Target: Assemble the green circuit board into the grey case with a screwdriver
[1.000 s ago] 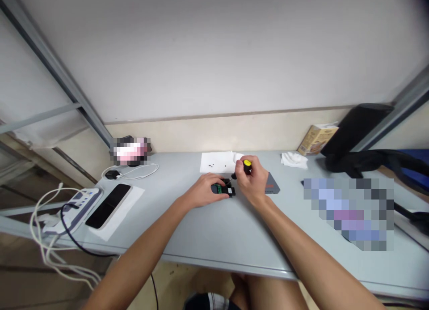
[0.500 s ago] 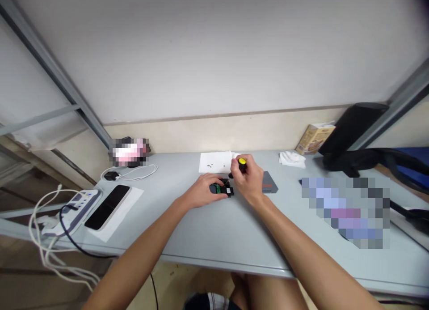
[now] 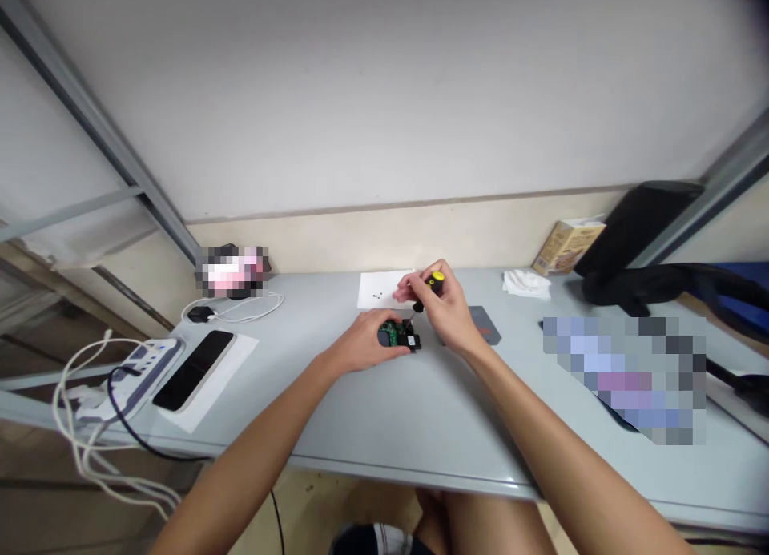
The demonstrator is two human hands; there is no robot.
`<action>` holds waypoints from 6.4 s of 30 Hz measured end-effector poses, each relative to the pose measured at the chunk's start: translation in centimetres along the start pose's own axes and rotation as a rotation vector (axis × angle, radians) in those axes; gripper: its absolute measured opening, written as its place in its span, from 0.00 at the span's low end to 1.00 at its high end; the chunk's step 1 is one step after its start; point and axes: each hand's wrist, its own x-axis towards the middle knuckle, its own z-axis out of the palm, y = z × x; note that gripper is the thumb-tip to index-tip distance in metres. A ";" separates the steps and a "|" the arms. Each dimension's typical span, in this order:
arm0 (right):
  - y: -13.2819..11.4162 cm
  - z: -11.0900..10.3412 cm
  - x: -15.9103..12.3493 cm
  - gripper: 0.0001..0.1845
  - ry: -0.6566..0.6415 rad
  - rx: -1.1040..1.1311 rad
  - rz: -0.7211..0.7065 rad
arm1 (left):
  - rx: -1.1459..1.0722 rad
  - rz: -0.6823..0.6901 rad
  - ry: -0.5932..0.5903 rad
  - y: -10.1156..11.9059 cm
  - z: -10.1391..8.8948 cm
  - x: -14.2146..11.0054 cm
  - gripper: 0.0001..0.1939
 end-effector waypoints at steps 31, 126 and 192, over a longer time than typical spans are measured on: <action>-0.3 -0.8 0.8 0.25 0.056 0.375 0.220 | -0.041 0.084 0.004 0.7 0.0 0.3 0.22; 1.9 -4.8 1.6 0.22 0.330 -0.891 0.115 | 0.096 0.181 0.011 1.0 0.4 0.4 0.12; 2.8 -3.0 1.4 0.25 0.183 -0.291 0.015 | 0.081 -0.018 0.365 -0.8 -0.5 1.1 0.10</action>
